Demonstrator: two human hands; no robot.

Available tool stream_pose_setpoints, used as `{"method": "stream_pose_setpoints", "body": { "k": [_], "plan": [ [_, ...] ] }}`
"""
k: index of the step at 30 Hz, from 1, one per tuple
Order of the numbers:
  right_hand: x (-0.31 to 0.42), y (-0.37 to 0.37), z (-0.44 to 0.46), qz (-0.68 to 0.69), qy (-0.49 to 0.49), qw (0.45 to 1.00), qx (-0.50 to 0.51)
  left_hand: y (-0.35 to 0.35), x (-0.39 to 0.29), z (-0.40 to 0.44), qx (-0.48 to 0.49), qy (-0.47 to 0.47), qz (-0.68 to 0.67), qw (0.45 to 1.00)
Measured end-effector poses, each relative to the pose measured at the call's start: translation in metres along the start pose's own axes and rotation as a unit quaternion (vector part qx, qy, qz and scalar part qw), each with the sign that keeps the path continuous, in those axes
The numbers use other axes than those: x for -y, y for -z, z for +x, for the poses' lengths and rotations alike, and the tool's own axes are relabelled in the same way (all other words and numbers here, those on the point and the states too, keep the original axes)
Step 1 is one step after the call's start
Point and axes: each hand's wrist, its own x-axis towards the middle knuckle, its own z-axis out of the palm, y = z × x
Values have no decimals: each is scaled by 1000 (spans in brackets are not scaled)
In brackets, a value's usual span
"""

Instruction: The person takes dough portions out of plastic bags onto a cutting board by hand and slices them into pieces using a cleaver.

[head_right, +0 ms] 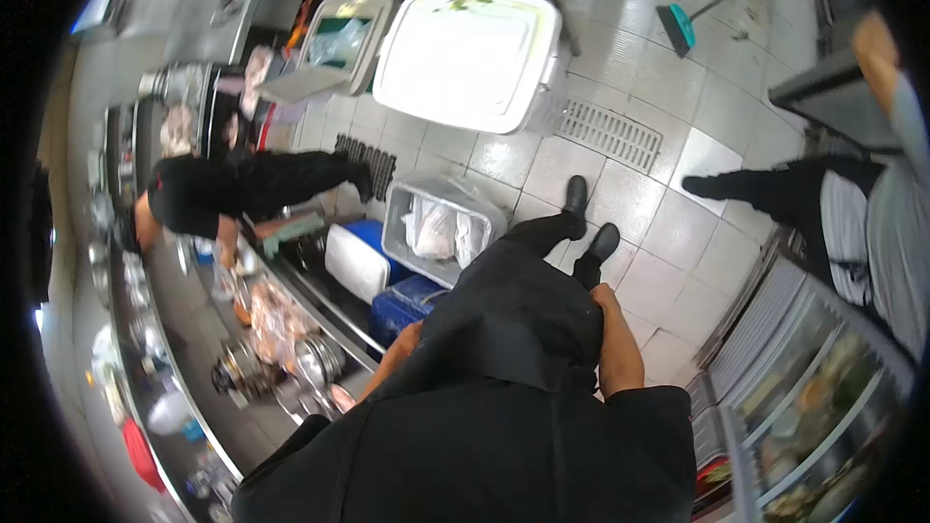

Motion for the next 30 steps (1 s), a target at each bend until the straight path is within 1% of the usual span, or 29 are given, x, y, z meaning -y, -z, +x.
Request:
{"method": "stream_pose_setpoints", "body": {
  "k": [1,2,3,5,6,7,8,9,10,11,12,13,14,15,17,18,19,20,21,22,23,24,25,27,28,29,30],
  "plan": [
    [-2,1,-6,24,-12,1000,2,3,9,-2,48,60,6,997],
    [-5,-1,-15,46,-24,999,6,-17,102,29,34,7,-145,989],
    [-1,2,-27,55,-35,998,-7,-4,99,39,47,-6,-139,989],
    [26,30,-51,74,-49,996,16,29,69,67,65,92,-62,992],
    [39,46,-59,89,-86,992,24,38,94,99,103,91,-212,968],
    [45,59,-61,94,-92,991,7,58,62,111,94,61,-153,982],
    [48,71,-61,92,-48,993,59,80,26,123,81,32,-92,992],
    [56,80,-60,88,-5,990,112,106,-33,129,65,5,-31,997],
    [71,88,-56,90,-13,991,98,119,-35,161,41,2,-70,997],
    [89,99,-44,43,12,998,53,140,-59,180,4,-8,-23,1000],
    [108,103,-34,-7,34,999,15,163,-57,219,-45,-104,45,993],
    [120,90,-29,-57,55,997,-13,183,-44,249,-93,-188,111,971],
    [123,78,-19,-112,77,990,-40,205,-65,262,-102,-170,46,979],
    [56,-5,88,-120,33,985,-120,236,-104,265,-112,-150,-18,982],
    [147,58,16,-102,-38,983,-149,289,-163,280,-172,-203,-85,960],
    [174,72,3,-99,-45,981,-160,317,-186,300,-181,-254,-96,945],
    [195,81,-5,-40,-43,979,-194,347,-209,320,-188,-305,-107,928],
    [213,91,-10,19,-39,973,-228,379,-247,333,-198,-350,-115,908],
    [231,99,-20,23,-41,970,-239,413,-290,339,-208,-392,-123,888],
    [247,106,-30,82,-47,965,-245,447,-334,343,-250,-441,-87,858],
    [259,116,-34,139,-50,957,-251,485,-376,348,-313,-486,-20,816],
    [259,115,-29,166,-36,945,-278,511,-436,312,-338,-526,-20,780],
    [256,111,-26,192,-21,933,-303,538,-475,310,-344,-548,-84,758],
    [258,112,-18,279,-26,914,-294,584,-551,261,-436,-585,-9,684],
    [263,118,-12,259,-104,925,-257,601,-582,241,-455,-592,-17,665],
    [268,119,-14,256,-85,911,-313,617,-611,224,-474,-600,-25,644],
    [271,119,-8,278,-84,903,-317,631,-635,207,-478,-601,-26,640]
  ]
}}
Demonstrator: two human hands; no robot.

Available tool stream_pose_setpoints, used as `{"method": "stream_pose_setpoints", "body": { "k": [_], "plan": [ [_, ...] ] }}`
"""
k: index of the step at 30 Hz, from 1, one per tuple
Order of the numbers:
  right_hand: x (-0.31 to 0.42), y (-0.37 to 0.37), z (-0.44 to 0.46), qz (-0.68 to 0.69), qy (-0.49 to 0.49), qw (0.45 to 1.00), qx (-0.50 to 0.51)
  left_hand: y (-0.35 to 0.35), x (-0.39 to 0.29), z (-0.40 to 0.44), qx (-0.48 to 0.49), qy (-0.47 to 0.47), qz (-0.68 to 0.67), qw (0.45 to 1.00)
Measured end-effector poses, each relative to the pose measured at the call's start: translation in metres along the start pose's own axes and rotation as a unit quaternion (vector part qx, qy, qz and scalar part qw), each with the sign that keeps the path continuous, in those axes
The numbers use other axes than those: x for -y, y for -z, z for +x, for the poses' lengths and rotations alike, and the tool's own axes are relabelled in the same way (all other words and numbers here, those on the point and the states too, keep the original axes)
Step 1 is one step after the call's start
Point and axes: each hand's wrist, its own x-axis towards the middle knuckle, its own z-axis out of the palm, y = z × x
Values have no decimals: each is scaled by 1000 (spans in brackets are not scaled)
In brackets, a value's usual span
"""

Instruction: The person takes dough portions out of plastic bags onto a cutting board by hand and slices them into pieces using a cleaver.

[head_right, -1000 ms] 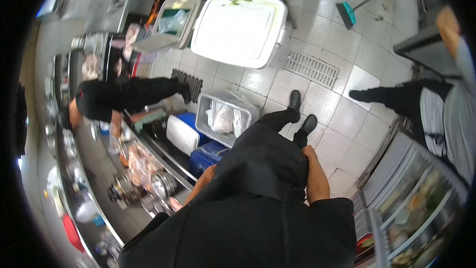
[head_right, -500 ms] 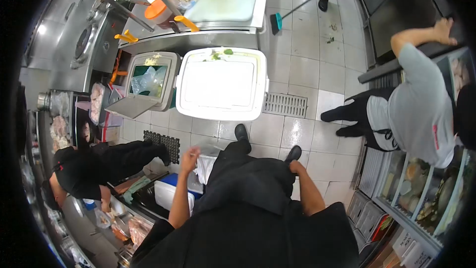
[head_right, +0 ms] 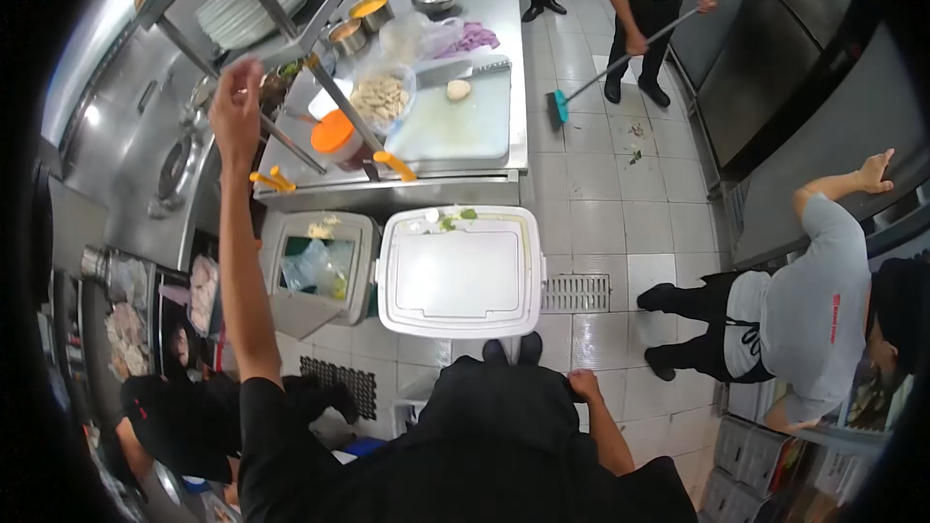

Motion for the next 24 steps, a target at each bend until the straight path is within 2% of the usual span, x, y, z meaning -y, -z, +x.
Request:
{"method": "stream_pose_setpoints", "body": {
  "k": [1,2,3,4,5,6,7,9,10,11,13,14,15,17,18,19,20,21,22,23,24],
  "plan": [
    [-5,-5,-2,26,-12,1000,-6,-6,-9,23,0,-2,-5,1000],
    [-32,-22,9,43,-16,999,-19,-13,-3,42,31,-42,37,998],
    [-67,-44,35,45,-10,999,3,-25,1,56,33,-58,15,998],
    [-83,-54,51,44,-4,999,24,-37,6,64,126,-79,36,988],
    [-47,-33,25,132,-73,987,51,-48,10,74,213,-105,61,969],
    [-28,-26,11,175,-104,978,36,-57,13,82,198,-218,78,952],
    [-13,-19,2,215,-135,967,26,-63,10,94,189,-232,65,952],
    [6,-15,-17,256,-144,956,-6,-70,13,111,64,-345,38,936],
    [15,-18,-23,287,-155,945,-22,-78,14,119,-55,-369,-33,927],
    [13,-31,-27,291,-156,943,-30,-81,29,124,-58,-371,-41,926],
    [13,-52,-35,343,-172,920,-81,-91,68,129,-130,-186,-176,958],
    [23,-61,-45,339,-195,917,-78,-96,80,129,-112,-177,-267,941],
    [33,-71,-55,348,-195,916,-46,-98,95,128,-109,-176,-275,939],
    [56,-95,-73,326,-212,921,-8,-102,121,122,-34,-138,-343,929],
    [65,-108,-80,333,-223,916,-14,-109,129,120,-45,-124,-367,921],
    [67,-124,-83,305,-201,930,-25,-110,136,123,-45,-137,-393,908],
    [65,-144,-89,277,-184,942,-36,-119,155,130,-31,-149,-475,867],
    [60,-164,-85,215,-171,960,-63,-112,149,128,-23,-100,-458,883],
    [58,-182,-92,150,-163,972,-82,-111,156,133,28,-61,-486,871],
    [71,-191,-102,205,-202,953,-93,-106,142,130,38,-13,-527,849],
    [61,-219,-102,225,-166,946,-164,-105,138,129,40,-19,-540,840]
  ]
}}
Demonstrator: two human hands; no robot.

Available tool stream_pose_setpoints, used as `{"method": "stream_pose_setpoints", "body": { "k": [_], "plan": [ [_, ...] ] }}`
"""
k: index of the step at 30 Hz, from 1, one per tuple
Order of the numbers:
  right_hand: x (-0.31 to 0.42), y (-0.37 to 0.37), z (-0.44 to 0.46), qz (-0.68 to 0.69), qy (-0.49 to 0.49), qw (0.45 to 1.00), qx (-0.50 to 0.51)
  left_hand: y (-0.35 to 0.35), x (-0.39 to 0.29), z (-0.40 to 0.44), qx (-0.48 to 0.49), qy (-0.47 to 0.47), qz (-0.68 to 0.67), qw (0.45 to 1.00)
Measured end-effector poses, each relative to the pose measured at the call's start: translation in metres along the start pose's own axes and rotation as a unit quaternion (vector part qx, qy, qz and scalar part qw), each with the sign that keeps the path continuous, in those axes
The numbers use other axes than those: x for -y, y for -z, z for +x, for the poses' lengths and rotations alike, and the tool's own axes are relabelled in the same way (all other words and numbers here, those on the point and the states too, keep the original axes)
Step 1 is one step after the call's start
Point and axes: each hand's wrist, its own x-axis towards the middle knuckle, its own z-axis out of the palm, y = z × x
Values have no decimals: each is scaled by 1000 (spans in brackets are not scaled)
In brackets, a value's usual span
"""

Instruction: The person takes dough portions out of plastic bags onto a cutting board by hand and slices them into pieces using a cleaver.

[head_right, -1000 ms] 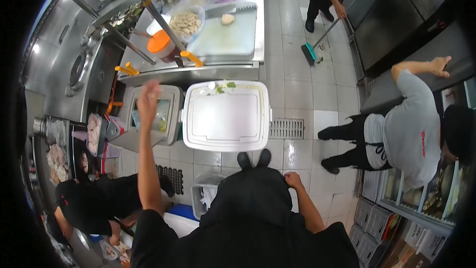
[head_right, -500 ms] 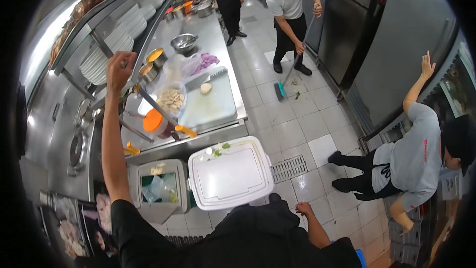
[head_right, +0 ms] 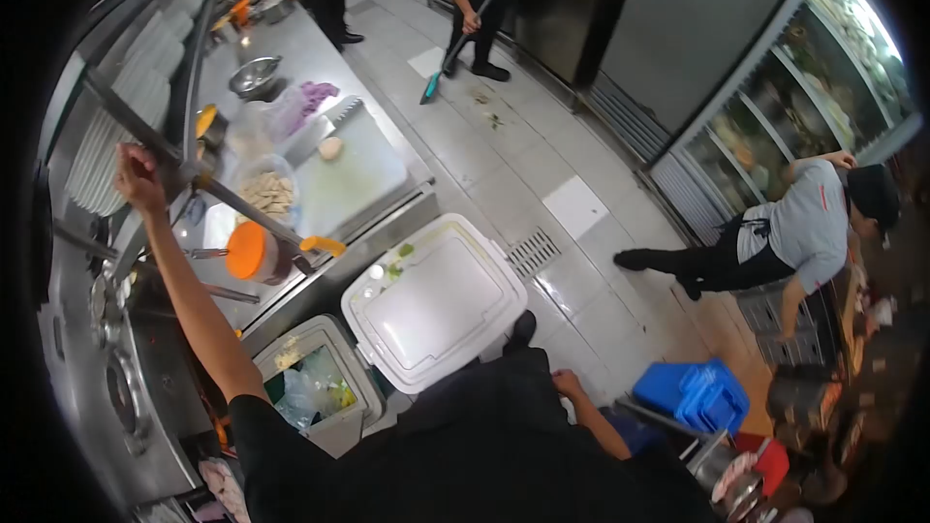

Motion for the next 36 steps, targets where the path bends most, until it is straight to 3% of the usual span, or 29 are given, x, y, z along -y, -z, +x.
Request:
{"method": "stream_pose_setpoints", "body": {
  "k": [3,6,8,9,11,12,13,15,16,17,19,22,23,24,25,26,30,33,36],
  "plan": [
    [28,-15,-26,-64,-31,997,-34,-4,-6,-3,-8,65,76,995],
    [40,-6,-28,-159,-3,987,-8,0,-4,-1,26,62,54,996],
    [46,6,-36,-190,-76,962,180,1,-4,-1,25,68,58,996],
    [51,15,-45,-192,-82,962,177,1,-2,0,28,71,64,995],
    [114,41,-110,-209,-147,926,278,4,3,2,21,88,66,994],
    [50,31,-90,-132,-117,914,365,2,0,2,23,74,69,995],
    [35,26,-105,-128,-126,913,367,0,0,1,23,58,71,996],
    [15,22,-119,149,-273,873,376,12,14,7,46,68,64,995],
    [-108,-13,-73,85,-25,884,459,10,12,6,53,59,48,996],
    [-91,-5,-79,84,-25,885,458,10,11,6,59,49,33,997],
    [-36,19,-96,176,-268,823,469,9,14,7,58,52,30,996],
    [-57,-9,-69,214,-246,857,398,2,6,3,49,53,10,997],
    [-32,-5,-71,215,-243,857,399,-1,3,2,45,56,-8,997],
    [18,4,-80,12,-187,903,385,-2,1,2,47,57,-1,997],
    [60,10,-87,-191,-122,908,351,-1,3,3,51,53,-3,997],
    [71,6,-87,-223,-97,905,349,2,7,5,60,56,-1,997],
    [100,6,-95,-218,-49,927,303,2,6,4,61,53,17,997],
    [90,0,-98,-208,-109,926,296,-4,1,1,46,62,36,996],
    [66,-8,-97,-79,-183,951,236,-1,5,3,31,68,46,996]
  ]
}}
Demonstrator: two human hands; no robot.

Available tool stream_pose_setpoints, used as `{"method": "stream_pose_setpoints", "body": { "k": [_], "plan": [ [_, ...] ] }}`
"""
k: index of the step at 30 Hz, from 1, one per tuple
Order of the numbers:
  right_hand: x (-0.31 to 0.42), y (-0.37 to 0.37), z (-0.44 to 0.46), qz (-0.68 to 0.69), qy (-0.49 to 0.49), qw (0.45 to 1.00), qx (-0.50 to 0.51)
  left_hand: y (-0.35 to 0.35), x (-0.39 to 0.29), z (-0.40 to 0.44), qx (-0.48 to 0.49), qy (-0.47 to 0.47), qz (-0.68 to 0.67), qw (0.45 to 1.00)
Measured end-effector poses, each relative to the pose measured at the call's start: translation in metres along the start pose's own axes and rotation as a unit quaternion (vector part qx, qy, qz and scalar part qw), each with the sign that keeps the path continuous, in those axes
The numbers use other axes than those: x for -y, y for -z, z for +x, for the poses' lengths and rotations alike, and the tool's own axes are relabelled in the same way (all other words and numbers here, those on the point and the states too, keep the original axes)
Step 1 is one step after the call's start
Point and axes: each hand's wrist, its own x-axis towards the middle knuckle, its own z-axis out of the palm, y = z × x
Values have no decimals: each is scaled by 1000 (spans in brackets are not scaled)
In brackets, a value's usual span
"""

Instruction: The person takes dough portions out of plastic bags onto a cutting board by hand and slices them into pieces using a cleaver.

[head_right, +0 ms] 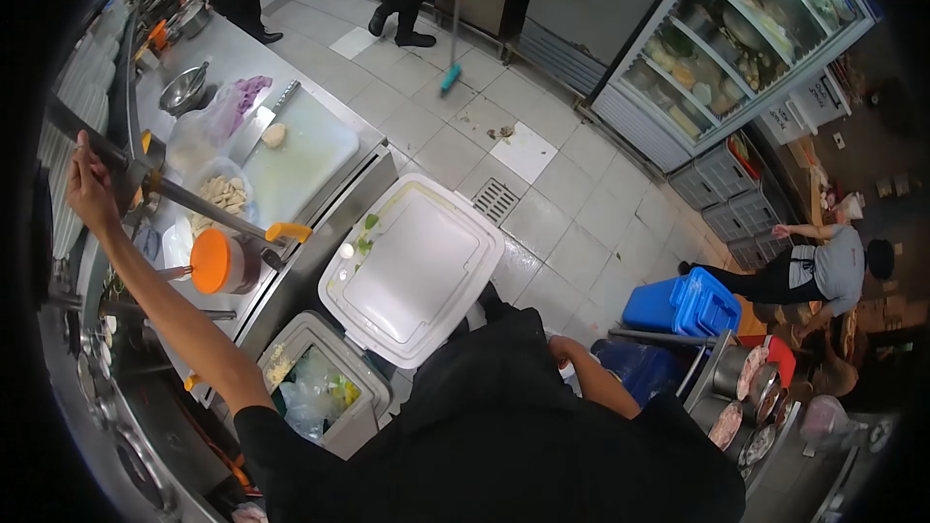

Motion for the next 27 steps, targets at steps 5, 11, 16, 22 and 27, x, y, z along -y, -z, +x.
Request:
{"method": "stream_pose_setpoints", "body": {
  "k": [5,11,16,22,27],
  "plan": [
    [-22,-12,5,76,49,996,-19,6,5,3,11,-18,31,999],
    [-19,-16,-3,98,67,992,-41,0,0,0,-5,-14,46,999],
    [-8,-13,-10,93,81,992,-33,-3,-2,-3,3,-28,39,999],
    [-11,-16,1,122,47,991,-29,-13,-14,-10,-4,-44,70,997],
    [-24,-19,19,137,52,989,-14,-6,-6,-6,4,-41,74,996]
  ]
}}
